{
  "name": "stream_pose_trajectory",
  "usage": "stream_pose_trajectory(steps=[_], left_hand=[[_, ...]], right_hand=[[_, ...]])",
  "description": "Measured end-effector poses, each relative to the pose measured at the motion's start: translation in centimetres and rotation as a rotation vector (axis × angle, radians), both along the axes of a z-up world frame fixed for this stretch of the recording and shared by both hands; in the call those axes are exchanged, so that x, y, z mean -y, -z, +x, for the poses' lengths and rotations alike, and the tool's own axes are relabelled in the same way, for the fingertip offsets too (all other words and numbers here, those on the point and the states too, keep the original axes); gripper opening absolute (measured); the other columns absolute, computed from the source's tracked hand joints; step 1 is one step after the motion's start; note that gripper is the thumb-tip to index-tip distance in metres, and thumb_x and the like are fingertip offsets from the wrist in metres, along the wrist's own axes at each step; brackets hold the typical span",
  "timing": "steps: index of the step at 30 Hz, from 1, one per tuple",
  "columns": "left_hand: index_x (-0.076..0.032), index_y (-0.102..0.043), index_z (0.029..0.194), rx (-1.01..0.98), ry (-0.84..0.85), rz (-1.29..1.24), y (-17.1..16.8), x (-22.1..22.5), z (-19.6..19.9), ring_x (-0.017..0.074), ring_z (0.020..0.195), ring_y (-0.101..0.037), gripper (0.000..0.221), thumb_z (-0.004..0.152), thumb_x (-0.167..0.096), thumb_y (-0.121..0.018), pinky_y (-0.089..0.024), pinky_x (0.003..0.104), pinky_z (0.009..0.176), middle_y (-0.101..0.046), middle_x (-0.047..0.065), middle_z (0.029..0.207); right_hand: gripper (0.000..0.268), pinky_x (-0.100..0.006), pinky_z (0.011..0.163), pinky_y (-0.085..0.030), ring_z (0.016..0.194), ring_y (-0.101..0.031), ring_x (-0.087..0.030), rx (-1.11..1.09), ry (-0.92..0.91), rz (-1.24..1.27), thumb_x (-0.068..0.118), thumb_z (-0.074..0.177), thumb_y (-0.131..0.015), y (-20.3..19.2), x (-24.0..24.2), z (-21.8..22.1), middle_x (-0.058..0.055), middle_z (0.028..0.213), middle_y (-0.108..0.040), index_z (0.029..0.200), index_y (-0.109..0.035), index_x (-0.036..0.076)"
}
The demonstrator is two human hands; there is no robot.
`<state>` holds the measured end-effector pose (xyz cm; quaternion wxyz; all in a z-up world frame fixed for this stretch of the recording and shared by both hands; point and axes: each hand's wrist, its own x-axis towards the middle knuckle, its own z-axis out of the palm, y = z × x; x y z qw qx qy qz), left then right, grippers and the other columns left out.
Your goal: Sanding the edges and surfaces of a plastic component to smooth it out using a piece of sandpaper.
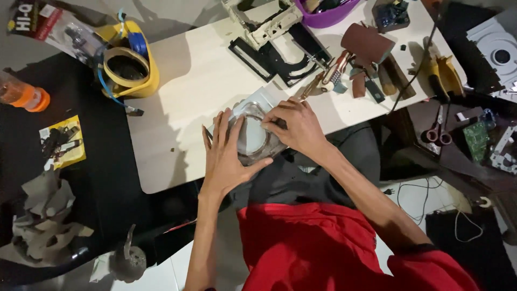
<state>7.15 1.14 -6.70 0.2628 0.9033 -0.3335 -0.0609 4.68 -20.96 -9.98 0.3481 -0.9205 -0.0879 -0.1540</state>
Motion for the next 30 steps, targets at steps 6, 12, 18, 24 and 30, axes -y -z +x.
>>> stream_pose_trajectory(steps=[6,12,18,24,30], left_hand=[[-0.005,-0.044,0.150,0.034,-0.013,-0.069,0.0,0.0,0.1,0.0439,0.152,-0.016,0.112,0.068,-0.073,-0.080,0.000,0.076,0.116,-0.023,0.022,0.163],[-0.002,-0.046,0.147,0.042,-0.020,-0.019,-0.2,0.0,0.3,0.0439,0.153,-0.012,0.113,0.061,-0.061,-0.088,-0.001,0.076,0.116,-0.019,0.023,0.164],[-0.004,-0.044,0.149,0.041,-0.037,-0.009,0.6,0.1,0.3,0.0419,0.154,-0.014,0.115,0.058,-0.060,-0.086,0.002,0.074,0.117,-0.020,0.022,0.165],[-0.002,-0.048,0.144,0.034,-0.040,-0.029,0.8,-0.1,0.2,0.0428,0.153,-0.015,0.108,0.058,-0.054,-0.086,0.001,0.074,0.118,-0.019,0.021,0.165],[0.001,-0.051,0.141,0.037,-0.059,0.010,-0.4,0.3,0.0,0.0413,0.154,-0.014,0.106,0.060,-0.056,-0.086,0.003,0.071,0.120,-0.020,0.025,0.164]], right_hand=[[0.007,-0.050,0.083,-0.044,0.091,-0.063,-0.033,-0.019,0.086,-0.016,0.024,0.089,-0.079,1.7,-0.7,2.3,-0.002,0.086,-0.065,0.092,-0.074,0.020],[0.007,-0.049,0.078,-0.046,0.087,-0.063,-0.033,-0.043,0.067,-0.073,0.023,0.086,-0.077,2.0,-0.6,2.1,-0.002,0.081,-0.062,0.086,-0.070,0.019],[0.007,-0.048,0.073,-0.046,0.085,-0.061,-0.038,-0.064,0.055,0.011,0.016,0.087,-0.073,2.0,-1.0,3.4,-0.005,0.080,-0.060,0.082,-0.068,0.017],[0.007,-0.050,0.073,-0.050,0.081,-0.065,-0.039,-0.102,0.032,-0.020,0.016,0.083,-0.075,1.1,-0.9,2.5,-0.007,0.077,-0.064,0.078,-0.069,0.016],[0.003,-0.050,0.076,-0.052,0.074,-0.066,-0.036,-0.067,-0.005,-0.018,0.009,0.086,-0.073,0.0,-0.7,4.1,-0.010,0.079,-0.066,0.086,-0.073,0.012]])
